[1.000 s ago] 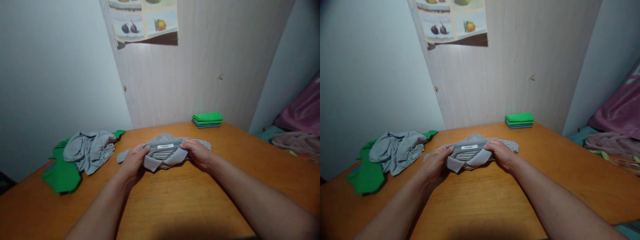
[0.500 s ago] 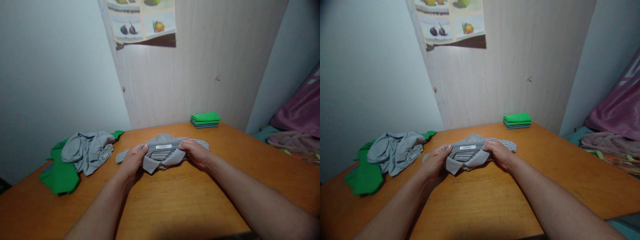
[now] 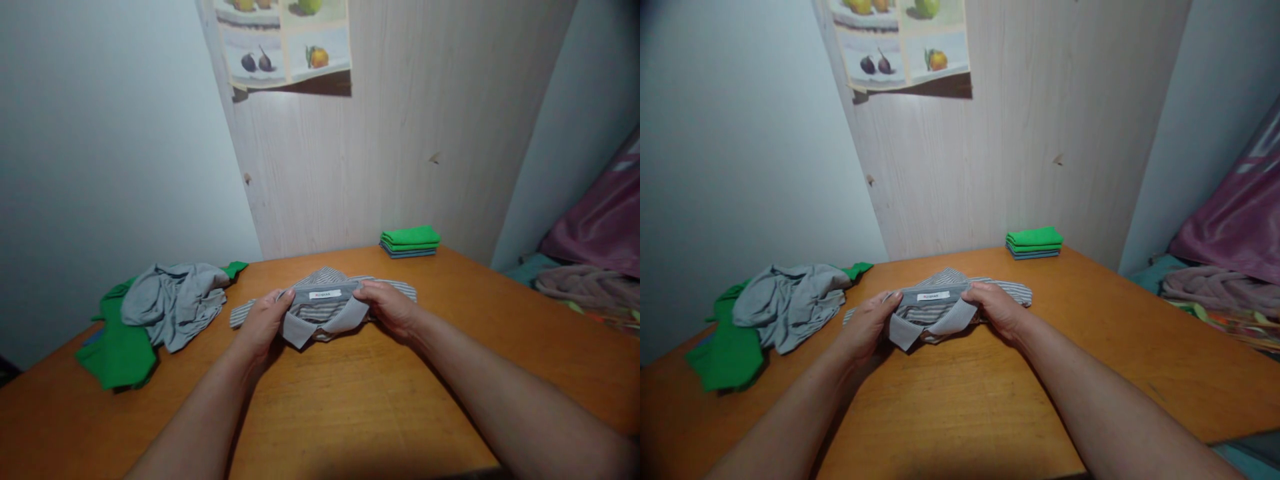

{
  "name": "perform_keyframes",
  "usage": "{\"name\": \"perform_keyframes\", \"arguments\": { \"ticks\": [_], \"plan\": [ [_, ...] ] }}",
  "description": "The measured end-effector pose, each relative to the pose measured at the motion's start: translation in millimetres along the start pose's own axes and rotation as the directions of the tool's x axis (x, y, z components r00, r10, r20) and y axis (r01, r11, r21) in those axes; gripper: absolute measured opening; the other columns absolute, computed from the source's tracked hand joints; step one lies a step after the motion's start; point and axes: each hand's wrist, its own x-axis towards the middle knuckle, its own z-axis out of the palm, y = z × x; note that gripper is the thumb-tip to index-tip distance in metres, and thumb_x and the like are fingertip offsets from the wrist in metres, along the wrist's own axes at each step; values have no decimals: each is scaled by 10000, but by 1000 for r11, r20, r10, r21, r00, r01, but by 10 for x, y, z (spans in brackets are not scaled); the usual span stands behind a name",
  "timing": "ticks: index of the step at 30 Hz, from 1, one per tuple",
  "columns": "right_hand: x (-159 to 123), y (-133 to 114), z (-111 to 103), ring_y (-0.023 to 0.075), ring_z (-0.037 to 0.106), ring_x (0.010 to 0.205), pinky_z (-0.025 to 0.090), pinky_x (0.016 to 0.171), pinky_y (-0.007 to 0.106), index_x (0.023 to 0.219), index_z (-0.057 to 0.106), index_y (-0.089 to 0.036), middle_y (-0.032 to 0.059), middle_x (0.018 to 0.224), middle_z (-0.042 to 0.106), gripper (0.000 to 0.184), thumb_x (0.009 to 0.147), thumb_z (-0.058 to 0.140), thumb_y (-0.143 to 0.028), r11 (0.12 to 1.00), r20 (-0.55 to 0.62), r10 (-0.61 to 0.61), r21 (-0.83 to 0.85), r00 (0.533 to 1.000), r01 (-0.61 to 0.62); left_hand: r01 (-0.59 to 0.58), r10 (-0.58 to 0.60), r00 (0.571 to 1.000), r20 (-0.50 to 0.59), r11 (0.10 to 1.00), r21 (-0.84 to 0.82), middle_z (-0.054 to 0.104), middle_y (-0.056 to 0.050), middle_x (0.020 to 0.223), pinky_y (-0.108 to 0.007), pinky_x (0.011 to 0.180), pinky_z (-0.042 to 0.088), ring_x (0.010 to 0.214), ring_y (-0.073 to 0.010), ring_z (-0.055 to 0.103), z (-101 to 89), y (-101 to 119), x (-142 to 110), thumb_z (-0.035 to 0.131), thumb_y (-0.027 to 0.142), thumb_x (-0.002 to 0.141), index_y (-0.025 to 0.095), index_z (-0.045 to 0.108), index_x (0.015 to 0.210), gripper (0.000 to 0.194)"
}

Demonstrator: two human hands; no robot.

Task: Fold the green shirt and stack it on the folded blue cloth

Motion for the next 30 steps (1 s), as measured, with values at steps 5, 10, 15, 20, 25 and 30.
{"name": "perform_keyframes", "arguments": {
  "ticks": [5, 10, 15, 20, 25, 30],
  "plan": [
    [30, 29, -40, 190, 588, 713, 404, 644, 291, 732, 667, -190, 16, 757, 690, 141, 775, 705, -319, 999, 28, 21, 27, 999, -22, 9, -9, 1000, -21, 1000, 13, 776, -130, 987, -318, 724, 556, 781, -232, 730, -19, -13, 11, 748, 510, 824, 114, 693, 1092, 481],
    [34, 45, -46, 188, 597, 722, 435, 688, 303, 768, 695, -188, 19, 766, 695, 149, 794, 720, -333, 999, 28, 14, 48, 1000, -15, 20, -20, 998, -56, 1000, -3, 769, -101, 908, -282, 663, 533, 718, -202, 707, -22, -23, 10, 769, 521, 796, 129, 695, 996, 446],
    [46, 57, -38, 192, 616, 742, 464, 715, 303, 836, 726, -187, 34, 827, 723, 178, 803, 742, -361, 996, 13, 22, 88, 1000, -23, -18, 17, 997, -70, 1000, -14, 744, -67, 849, -278, 678, 519, 713, -185, 679, -11, -11, 13, 751, 551, 802, 143, 689, 946, 438],
    [82, 99, -84, 182, 611, 719, 461, 689, 287, 845, 732, -186, 27, 787, 709, 215, 805, 755, -396, 995, -53, 32, 95, 998, -27, -45, 47, 994, -95, 999, 17, 727, -56, 862, -287, 712, 513, 735, -179, 655, -63, -32, 39, 692, 602, 835, 147, 683, 953, 470],
    [101, 126, -117, 194, 622, 756, 481, 728, 310, 873, 732, -178, 41, 853, 725, 258, 801, 759, -424, 996, -79, 16, 94, 997, -8, -76, 83, 991, -108, 995, 72, 709, -45, 852, -276, 714, 497, 743, -171, 638, -103, -45, 47, 628, 635, 865, 154, 681, 924, 488],
    [122, 129, -128, 200, 623, 750, 492, 709, 314, 855, 726, -187, 45, 847, 729, 258, 794, 763, -435, 996, -113, 17, 89, 993, -7, -92, 105, 982, -156, 992, 86, 709, -55, 848, -285, 708, 487, 759, -190, 640, -72, 15, 34, 676, 636, 815, 161, 693, 933, 489]
  ]
}}
